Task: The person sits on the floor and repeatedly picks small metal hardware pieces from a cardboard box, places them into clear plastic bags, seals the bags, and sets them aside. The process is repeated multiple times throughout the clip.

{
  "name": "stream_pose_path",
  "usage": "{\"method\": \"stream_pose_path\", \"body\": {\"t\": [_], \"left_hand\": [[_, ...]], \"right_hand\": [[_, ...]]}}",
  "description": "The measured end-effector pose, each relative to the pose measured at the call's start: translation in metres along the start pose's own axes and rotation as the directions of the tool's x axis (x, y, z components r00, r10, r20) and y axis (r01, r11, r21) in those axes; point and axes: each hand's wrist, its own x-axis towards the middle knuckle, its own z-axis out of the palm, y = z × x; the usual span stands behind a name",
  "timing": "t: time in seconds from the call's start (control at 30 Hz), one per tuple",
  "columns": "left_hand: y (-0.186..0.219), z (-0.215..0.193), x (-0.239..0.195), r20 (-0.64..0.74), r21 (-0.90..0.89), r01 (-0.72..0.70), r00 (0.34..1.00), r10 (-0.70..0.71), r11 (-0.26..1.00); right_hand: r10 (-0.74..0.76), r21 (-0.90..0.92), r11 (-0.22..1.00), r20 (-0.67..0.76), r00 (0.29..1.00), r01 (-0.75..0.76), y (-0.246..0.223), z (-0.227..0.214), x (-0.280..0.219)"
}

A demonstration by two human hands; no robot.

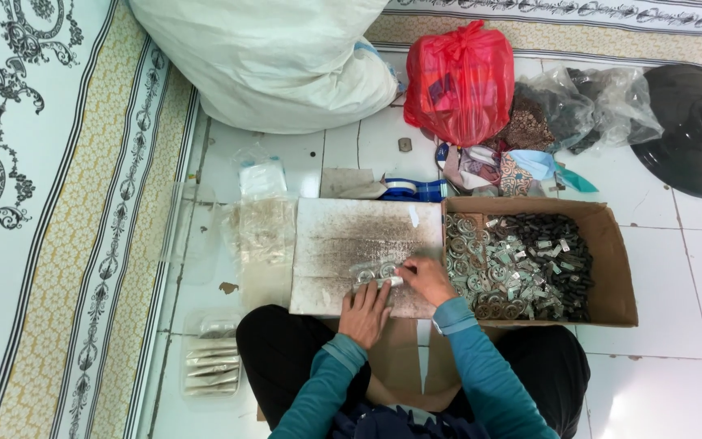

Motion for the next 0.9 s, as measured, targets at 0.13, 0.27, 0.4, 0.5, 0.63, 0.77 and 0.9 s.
{"method": "stream_pose_path", "body": {"t": [0.13, 0.27, 0.4, 0.5, 0.63, 0.77, 0.9], "left_hand": [[0.001, -0.003, 0.003, 0.015, 0.001, 0.005, 1.0, -0.005, 1.0], [0.004, -0.009, 0.006, 0.209, 0.119, -0.012, 0.978, -0.014, 0.993], [0.004, -0.006, 0.004, 0.262, 0.127, -0.014, 0.965, -0.02, 0.992], [0.005, -0.002, 0.003, 0.324, 0.115, -0.009, 0.946, -0.029, 0.993], [0.005, 0.004, 0.001, 0.328, 0.133, -0.017, 0.944, -0.028, 0.991], [0.004, 0.008, -0.001, 0.304, 0.141, -0.014, 0.952, -0.03, 0.99], [0.004, 0.011, -0.002, 0.332, 0.138, -0.006, 0.942, -0.041, 0.99]], "right_hand": [[-0.193, -0.1, 0.98, -0.253, 0.948, 0.173, 0.006, -0.043, 0.053], [-0.272, -0.204, 0.957, -0.367, 0.89, 0.208, 0.013, -0.093, 0.119], [-0.047, -0.334, 0.942, -0.227, 0.973, -0.033, 0.029, -0.112, 0.18], [0.097, -0.405, 0.907, -0.071, 0.993, -0.118, 0.023, -0.12, 0.195], [0.192, -0.471, 0.871, 0.058, 0.98, -0.143, 0.003, -0.13, 0.196], [0.138, -0.38, 0.917, 0.013, 0.99, -0.123, 0.019, -0.127, 0.204], [-0.062, -0.215, 0.976, -0.119, 0.991, 0.035, 0.025, -0.128, 0.197]]}}
